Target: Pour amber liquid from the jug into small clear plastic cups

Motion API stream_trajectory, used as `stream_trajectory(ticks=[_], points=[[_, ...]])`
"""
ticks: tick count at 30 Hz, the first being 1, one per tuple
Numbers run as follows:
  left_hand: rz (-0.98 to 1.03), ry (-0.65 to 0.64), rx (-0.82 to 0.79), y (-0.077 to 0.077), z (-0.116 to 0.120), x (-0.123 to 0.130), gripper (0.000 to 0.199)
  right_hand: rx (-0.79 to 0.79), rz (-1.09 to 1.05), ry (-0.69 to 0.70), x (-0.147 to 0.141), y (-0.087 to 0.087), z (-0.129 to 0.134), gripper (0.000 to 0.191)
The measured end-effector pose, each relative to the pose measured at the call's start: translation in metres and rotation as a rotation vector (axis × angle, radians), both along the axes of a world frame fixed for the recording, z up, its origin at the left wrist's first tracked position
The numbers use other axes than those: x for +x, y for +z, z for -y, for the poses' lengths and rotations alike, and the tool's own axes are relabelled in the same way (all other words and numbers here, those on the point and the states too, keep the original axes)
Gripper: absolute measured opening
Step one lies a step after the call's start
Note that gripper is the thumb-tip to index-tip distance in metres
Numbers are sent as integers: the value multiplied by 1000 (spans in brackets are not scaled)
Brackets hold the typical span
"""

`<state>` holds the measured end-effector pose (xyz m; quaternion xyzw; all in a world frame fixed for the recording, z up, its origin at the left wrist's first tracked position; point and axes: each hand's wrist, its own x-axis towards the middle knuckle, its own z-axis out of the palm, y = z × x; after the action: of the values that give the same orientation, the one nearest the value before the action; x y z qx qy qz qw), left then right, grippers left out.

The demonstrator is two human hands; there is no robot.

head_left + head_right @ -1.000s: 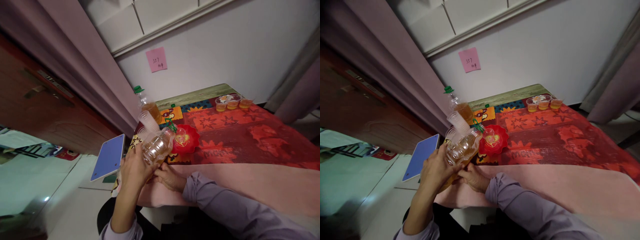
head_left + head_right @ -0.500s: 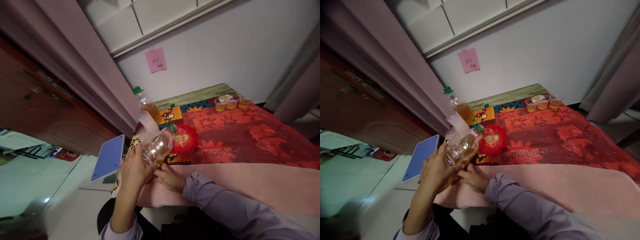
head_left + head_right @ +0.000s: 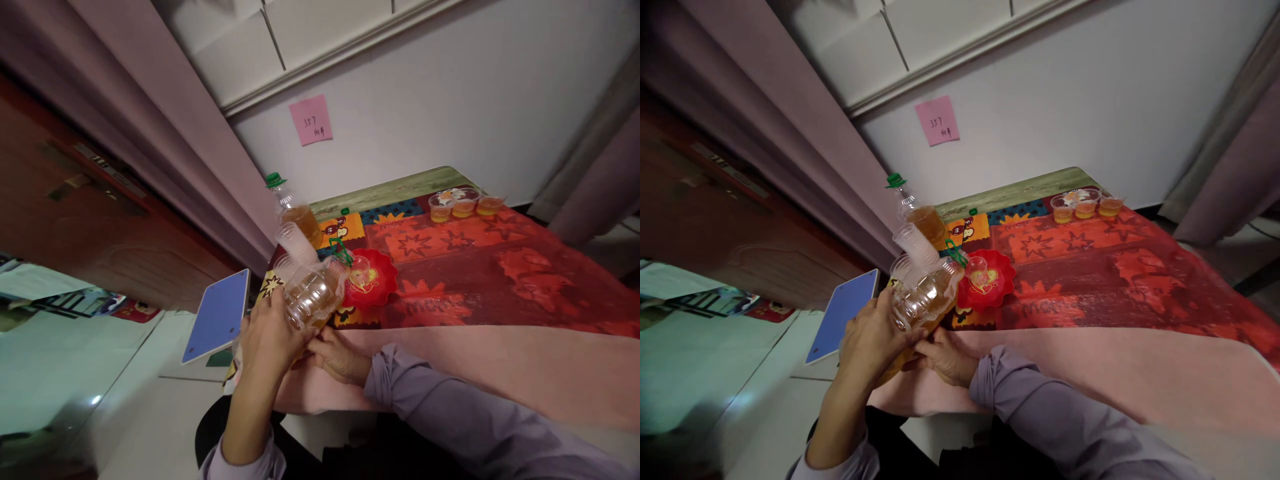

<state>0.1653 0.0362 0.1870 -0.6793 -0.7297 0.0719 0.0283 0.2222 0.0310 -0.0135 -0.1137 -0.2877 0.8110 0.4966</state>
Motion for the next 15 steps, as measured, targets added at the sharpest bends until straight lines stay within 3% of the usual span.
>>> stream_trajectory(ticks=[15], points=[[-13, 23, -47, 5, 0, 3, 85, -10, -19, -2, 1, 2, 1, 60]])
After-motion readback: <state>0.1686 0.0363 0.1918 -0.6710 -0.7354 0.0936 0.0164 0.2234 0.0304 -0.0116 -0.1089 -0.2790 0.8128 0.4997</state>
